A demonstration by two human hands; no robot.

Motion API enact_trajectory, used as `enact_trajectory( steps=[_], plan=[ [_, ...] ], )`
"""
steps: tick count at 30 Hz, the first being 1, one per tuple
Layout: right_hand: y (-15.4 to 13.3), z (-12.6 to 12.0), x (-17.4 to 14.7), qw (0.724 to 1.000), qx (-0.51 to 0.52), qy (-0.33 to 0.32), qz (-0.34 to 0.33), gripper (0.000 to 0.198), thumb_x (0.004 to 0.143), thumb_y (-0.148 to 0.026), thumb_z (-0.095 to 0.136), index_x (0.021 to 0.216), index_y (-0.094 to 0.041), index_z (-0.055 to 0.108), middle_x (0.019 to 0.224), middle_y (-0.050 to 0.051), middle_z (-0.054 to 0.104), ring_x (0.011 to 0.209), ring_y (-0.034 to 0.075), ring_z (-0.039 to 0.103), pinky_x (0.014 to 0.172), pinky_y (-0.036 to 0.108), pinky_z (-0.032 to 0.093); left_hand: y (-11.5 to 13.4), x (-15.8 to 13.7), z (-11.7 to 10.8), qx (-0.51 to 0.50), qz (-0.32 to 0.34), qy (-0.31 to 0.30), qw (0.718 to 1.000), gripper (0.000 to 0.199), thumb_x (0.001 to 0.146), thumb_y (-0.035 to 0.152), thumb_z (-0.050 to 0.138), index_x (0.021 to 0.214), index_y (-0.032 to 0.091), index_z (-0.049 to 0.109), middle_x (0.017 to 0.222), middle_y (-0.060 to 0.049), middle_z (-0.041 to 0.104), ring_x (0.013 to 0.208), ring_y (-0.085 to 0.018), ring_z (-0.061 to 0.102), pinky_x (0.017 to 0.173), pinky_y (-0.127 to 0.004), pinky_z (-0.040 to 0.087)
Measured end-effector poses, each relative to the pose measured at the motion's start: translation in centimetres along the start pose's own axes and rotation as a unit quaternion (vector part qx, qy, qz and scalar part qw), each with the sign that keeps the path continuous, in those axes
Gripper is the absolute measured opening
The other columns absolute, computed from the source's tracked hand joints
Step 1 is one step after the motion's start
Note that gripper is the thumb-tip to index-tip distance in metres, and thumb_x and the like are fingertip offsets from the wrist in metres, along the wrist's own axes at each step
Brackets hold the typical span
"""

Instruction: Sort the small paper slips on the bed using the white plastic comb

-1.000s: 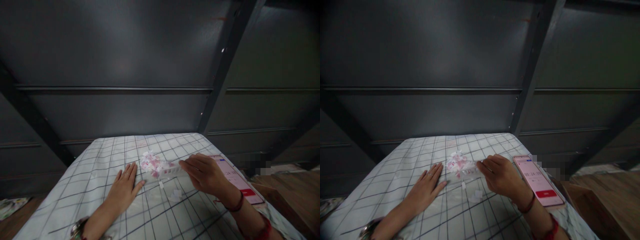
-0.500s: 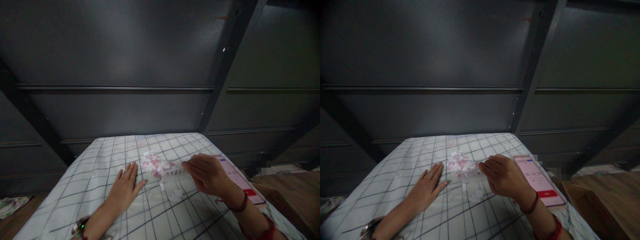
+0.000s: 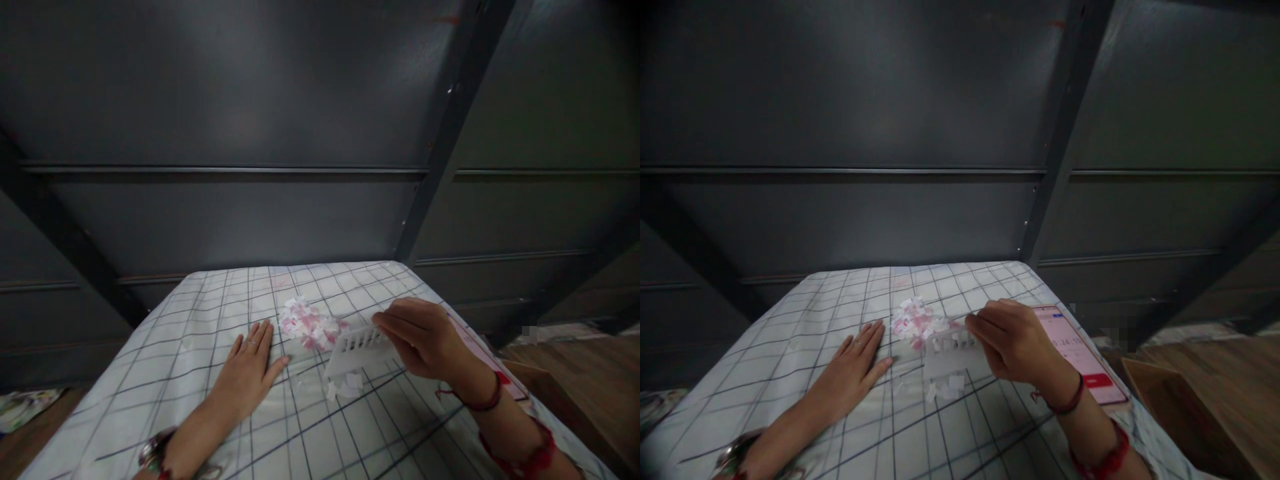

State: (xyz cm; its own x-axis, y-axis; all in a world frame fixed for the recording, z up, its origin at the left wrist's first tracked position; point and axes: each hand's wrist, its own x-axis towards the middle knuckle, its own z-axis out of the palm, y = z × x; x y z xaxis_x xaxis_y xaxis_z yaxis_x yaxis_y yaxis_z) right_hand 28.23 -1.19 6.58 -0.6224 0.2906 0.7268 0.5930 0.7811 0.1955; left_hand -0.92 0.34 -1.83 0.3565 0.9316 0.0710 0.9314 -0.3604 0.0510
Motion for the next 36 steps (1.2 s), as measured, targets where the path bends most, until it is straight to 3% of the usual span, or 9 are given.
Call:
enact_trajectory(
  steps=[10, 14, 19, 26, 31, 36],
  plan=[
    [0.4, -0.2, -0.2, 0.998, 0.055, -0.018, 0.017, 0.016, 0.084, -0.009, 0.040, 0.081, -0.017, 0.054, 0.059, 0.001, 0.049, 0.056, 0.013, 0.040, 0.052, 0.028, 0.031, -0.2, 0.2, 0.3, 0.009, 0.007, 0.001, 1.000, 0.071, 0.090, 0.057, 0.023, 0.138, 0.005, 0.033, 0.143, -0.018, 0.030, 0.132, -0.030, 0.026, 0.104, -0.049, 0.025],
    [0.7, -0.3, -0.3, 0.997, 0.073, 0.004, 0.025, 0.014, 0.083, -0.008, 0.043, 0.084, -0.017, 0.054, 0.062, 0.001, 0.050, 0.059, 0.014, 0.042, 0.054, 0.029, 0.031, -0.3, 0.1, 0.5, 0.005, 0.008, 0.010, 1.000, 0.071, 0.090, 0.056, 0.023, 0.137, 0.005, 0.034, 0.143, -0.018, 0.031, 0.132, -0.031, 0.027, 0.104, -0.050, 0.026],
    [0.3, 0.4, -0.1, 0.994, 0.109, -0.026, 0.007, 0.016, 0.083, -0.010, 0.040, 0.087, -0.016, 0.053, 0.064, 0.002, 0.050, 0.062, 0.015, 0.041, 0.057, 0.030, 0.033, -0.5, 0.1, 0.6, 0.005, 0.015, 0.016, 1.000, 0.068, 0.090, 0.056, 0.025, 0.138, 0.008, 0.032, 0.143, -0.017, 0.032, 0.132, -0.030, 0.027, 0.104, -0.049, 0.026],
    [0.9, 0.4, -0.6, 0.991, 0.130, -0.009, 0.038, 0.016, 0.082, -0.008, 0.040, 0.087, -0.017, 0.052, 0.067, 0.002, 0.049, 0.062, 0.015, 0.041, 0.058, 0.031, 0.034, -0.2, 0.2, 0.2, 0.004, 0.014, 0.002, 1.000, 0.073, 0.090, 0.057, 0.023, 0.138, 0.003, 0.032, 0.143, -0.020, 0.030, 0.132, -0.031, 0.027, 0.103, -0.051, 0.026],
    [1.7, 0.9, -1.2, 0.997, 0.040, 0.008, 0.067, 0.014, 0.085, -0.011, 0.041, 0.090, -0.018, 0.051, 0.069, 0.002, 0.050, 0.067, 0.016, 0.043, 0.061, 0.031, 0.035, -0.6, 0.1, 0.7, -0.003, 0.022, 0.022, 1.000, 0.069, 0.090, 0.056, 0.025, 0.139, 0.007, 0.031, 0.144, -0.018, 0.031, 0.132, -0.031, 0.026, 0.104, -0.050, 0.026],
    [1.9, 0.9, -1.0, 0.995, -0.053, -0.040, 0.080, 0.019, 0.085, -0.008, 0.037, 0.082, -0.016, 0.054, 0.066, 0.004, 0.050, 0.067, 0.018, 0.041, 0.061, 0.031, 0.034, -0.8, 0.0, 1.0, 0.001, 0.023, 0.030, 0.999, 0.069, 0.090, 0.057, 0.025, 0.139, 0.009, 0.032, 0.143, -0.017, 0.031, 0.132, -0.031, 0.027, 0.103, -0.050, 0.027]
  ],
)
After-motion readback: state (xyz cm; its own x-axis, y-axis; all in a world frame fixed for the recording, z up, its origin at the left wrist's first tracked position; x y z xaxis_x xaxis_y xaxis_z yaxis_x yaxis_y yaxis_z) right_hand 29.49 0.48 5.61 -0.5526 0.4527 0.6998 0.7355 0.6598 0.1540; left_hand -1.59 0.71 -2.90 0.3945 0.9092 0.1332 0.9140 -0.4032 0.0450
